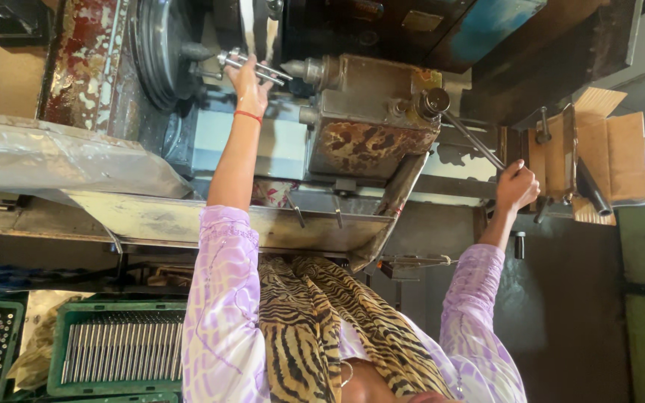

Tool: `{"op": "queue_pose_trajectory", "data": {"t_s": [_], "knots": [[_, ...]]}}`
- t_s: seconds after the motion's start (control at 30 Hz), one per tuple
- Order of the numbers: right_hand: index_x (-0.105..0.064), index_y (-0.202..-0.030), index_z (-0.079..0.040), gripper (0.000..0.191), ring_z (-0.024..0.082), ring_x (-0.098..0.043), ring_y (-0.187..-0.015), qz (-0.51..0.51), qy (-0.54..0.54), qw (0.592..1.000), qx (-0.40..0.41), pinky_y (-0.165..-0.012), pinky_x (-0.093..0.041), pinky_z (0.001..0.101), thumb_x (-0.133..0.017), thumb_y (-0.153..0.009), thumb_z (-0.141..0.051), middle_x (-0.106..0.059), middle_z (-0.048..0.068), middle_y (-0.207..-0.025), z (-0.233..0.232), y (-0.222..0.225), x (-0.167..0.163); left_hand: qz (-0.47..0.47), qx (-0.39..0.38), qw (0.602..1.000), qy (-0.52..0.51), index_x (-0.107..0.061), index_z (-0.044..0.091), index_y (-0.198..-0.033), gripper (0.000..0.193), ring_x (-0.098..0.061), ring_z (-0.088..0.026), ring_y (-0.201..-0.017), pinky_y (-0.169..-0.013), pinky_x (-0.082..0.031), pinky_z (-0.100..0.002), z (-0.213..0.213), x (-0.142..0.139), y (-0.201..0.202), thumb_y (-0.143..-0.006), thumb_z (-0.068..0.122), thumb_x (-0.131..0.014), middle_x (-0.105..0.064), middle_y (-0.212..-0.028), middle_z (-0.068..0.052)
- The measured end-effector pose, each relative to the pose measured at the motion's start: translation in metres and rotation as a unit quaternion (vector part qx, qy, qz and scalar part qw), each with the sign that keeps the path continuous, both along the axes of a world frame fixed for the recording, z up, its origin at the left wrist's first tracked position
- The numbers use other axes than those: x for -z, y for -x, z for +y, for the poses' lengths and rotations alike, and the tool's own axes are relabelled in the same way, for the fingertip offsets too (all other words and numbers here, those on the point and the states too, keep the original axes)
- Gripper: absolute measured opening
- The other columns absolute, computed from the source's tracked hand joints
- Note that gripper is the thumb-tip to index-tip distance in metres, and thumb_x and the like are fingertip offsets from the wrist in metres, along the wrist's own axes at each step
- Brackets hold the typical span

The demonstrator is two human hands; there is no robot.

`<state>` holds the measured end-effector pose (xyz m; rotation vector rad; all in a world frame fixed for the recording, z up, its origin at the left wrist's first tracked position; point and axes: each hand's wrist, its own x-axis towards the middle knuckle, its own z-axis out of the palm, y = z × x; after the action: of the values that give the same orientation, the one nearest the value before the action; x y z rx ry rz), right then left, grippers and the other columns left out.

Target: The person repeatedly picks metal rods from a green crate, inserts them into a grinding machine, and operates a lever to grind the rod ends. After each cycle, the person removes the rod and places it back into the crate. The process is repeated continuously throughout the clip.

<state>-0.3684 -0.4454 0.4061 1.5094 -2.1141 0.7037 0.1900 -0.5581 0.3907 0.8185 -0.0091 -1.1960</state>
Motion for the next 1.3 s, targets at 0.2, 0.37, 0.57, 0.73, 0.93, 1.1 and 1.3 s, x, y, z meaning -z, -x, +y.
{"op": "queue_pose_trajectory", "data": {"t_s": [0.2,0.37,0.57,0.73,0.93,1.1,1.3], "knots": [[-0.07,-0.073,-0.003,0.049,0.046,-0.065,-0.065,-0.036,-0.009,0.999,-0.004,-0.064,-0.051,0.0569,-0.055,-0.108,-0.034,-0.064,0.023,-0.068,0.0,0.0,-0.002,0.026,-0.074,0.996,0.039,-0.035,0.029,-0.138,0.062,-0.059,-0.029,-0.106,-0.093,-0.048,-0.068,0.006,-0.004,-0.011,-0.091,0.0,-0.064,-0.051,-0.127,-0.008],[-0.072,-0.085,-0.002,0.047,0.051,-0.064,-0.072,-0.086,-0.087,0.991,-0.052,-0.071,-0.05,0.0603,-0.052,-0.112,-0.035,-0.065,0.026,-0.073,0.016,0.003,-0.001,0.044,-0.09,0.993,0.066,-0.035,0.03,-0.136,0.065,-0.059,-0.03,-0.106,-0.097,-0.046,-0.068,0.011,-0.011,-0.011,-0.09,-0.003,-0.066,-0.052,-0.126,-0.007],[-0.066,-0.097,0.0,0.043,0.049,-0.064,-0.081,-0.068,-0.039,0.989,-0.126,-0.073,-0.05,0.0565,-0.054,-0.118,-0.036,-0.066,0.026,-0.086,0.025,-0.001,-0.005,0.047,-0.087,0.991,0.085,-0.035,0.028,-0.135,0.063,-0.058,-0.029,-0.103,-0.097,-0.047,-0.067,0.012,-0.011,-0.01,-0.09,-0.003,-0.066,-0.053,-0.122,-0.007],[-0.065,-0.109,-0.003,0.037,0.02,-0.058,-0.072,-0.386,0.087,0.914,-0.092,-0.062,-0.046,0.0362,-0.058,-0.113,-0.039,-0.06,0.006,-0.082,0.052,0.006,0.018,-0.021,-0.135,0.99,-0.045,-0.041,0.018,-0.126,0.045,-0.056,-0.016,-0.082,-0.071,-0.051,-0.042,0.003,-0.017,-0.008,-0.092,0.003,-0.065,-0.057,-0.103,-0.004],[-0.064,-0.107,-0.005,0.037,0.01,-0.058,-0.068,-0.55,-0.003,0.809,0.206,-0.058,-0.045,0.0275,-0.055,-0.109,-0.041,-0.063,0.002,-0.086,0.204,-0.065,0.114,-0.111,-0.173,0.968,0.147,-0.049,0.009,-0.101,0.023,-0.04,-0.008,-0.054,-0.044,-0.033,-0.026,0.021,-0.056,-0.006,-0.098,0.013,-0.072,-0.046,-0.074,0.002],[-0.066,-0.11,-0.007,0.031,0.01,-0.058,-0.066,-0.781,-0.115,0.588,0.179,-0.055,-0.044,0.0263,-0.057,-0.105,-0.036,-0.065,0.003,-0.086,0.293,-0.135,0.145,-0.261,-0.045,0.948,0.174,-0.057,0.009,-0.098,0.015,-0.039,-0.002,-0.065,-0.053,-0.027,-0.022,0.153,-0.057,0.003,-0.101,0.012,-0.072,-0.053,-0.083,0.007],[-0.068,-0.113,-0.009,0.025,0.01,-0.057,-0.063,-0.805,-0.068,0.578,0.116,-0.053,-0.043,0.0248,-0.06,-0.101,-0.03,-0.068,0.004,-0.086,0.312,-0.15,0.13,-0.411,-0.019,0.904,0.118,-0.062,0.008,-0.084,0.018,-0.044,-0.001,-0.068,-0.057,-0.033,-0.022,0.286,-0.014,-0.039,-0.099,0.011,-0.071,-0.054,-0.076,0.009]]}}
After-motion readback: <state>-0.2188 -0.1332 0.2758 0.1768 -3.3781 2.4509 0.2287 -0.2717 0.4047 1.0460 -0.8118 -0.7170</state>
